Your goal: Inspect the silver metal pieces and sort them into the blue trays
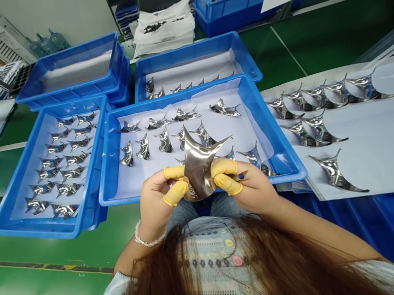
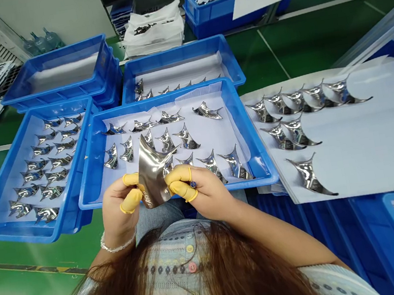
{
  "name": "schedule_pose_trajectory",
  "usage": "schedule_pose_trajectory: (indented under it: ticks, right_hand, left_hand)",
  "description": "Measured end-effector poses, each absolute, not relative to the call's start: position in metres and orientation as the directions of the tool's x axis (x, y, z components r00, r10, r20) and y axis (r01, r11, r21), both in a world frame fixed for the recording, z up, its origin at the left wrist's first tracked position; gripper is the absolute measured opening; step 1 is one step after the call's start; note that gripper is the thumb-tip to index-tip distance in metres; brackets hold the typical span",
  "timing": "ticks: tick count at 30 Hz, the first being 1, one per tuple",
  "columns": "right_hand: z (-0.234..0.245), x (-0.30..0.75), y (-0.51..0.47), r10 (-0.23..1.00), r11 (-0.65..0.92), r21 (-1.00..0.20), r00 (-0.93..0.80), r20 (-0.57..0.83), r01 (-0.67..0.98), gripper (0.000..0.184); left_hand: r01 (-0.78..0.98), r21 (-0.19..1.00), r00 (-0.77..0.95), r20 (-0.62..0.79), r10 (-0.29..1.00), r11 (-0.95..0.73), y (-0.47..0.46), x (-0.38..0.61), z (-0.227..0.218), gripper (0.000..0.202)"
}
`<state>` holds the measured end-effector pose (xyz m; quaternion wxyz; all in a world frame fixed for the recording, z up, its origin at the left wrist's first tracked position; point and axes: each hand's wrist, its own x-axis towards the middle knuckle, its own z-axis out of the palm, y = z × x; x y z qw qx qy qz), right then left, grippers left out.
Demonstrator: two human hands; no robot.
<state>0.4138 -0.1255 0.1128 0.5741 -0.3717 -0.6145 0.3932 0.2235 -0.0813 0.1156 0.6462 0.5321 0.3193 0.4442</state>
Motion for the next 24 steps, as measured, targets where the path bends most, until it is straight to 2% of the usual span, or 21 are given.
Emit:
schedule_pose_trajectory:
  ticks: [2,5,8,12,16,21,24]
  right_hand:
    - [0.119,0.415,-0.128,0.899,0.436,-0.899,-0.064,0.433,0.033,0.025]
    - [0.123,0.417,-0.132,0.907,0.421,-0.907,-0.024,0.420,0.006,0.019]
    - [0.120,0.418,-0.133,0.915,0.392,-0.920,0.118,0.387,-0.020,0.014]
    - [0.120,0.422,-0.125,0.885,0.407,-0.913,0.248,0.394,-0.004,0.024]
    - [0.130,0.426,-0.117,0.839,0.474,-0.871,0.234,0.491,0.128,0.036]
    - [0.142,0.429,-0.114,0.781,0.525,-0.772,0.157,0.604,0.359,0.015]
    - [0.145,0.427,-0.111,0.800,0.501,-0.787,0.154,0.579,0.359,0.019]
  left_hand:
    - [-0.239,0.965,0.426,0.006,0.905,0.107,-0.079,0.224,0.117,0.035]
    - [-0.310,0.876,0.555,-0.148,0.818,0.369,-0.077,0.229,0.119,0.039]
    - [-0.370,0.666,0.705,-0.253,0.663,0.648,-0.079,0.240,0.120,0.042]
    - [-0.340,0.382,0.826,-0.316,0.467,0.859,-0.091,0.253,0.117,0.051]
    - [-0.280,0.253,0.873,-0.334,0.355,0.926,-0.101,0.257,0.113,0.064]
    - [-0.294,0.241,0.875,-0.322,0.362,0.925,-0.105,0.255,0.116,0.067]
    - [-0.296,0.228,0.884,-0.303,0.356,0.928,-0.105,0.253,0.118,0.062]
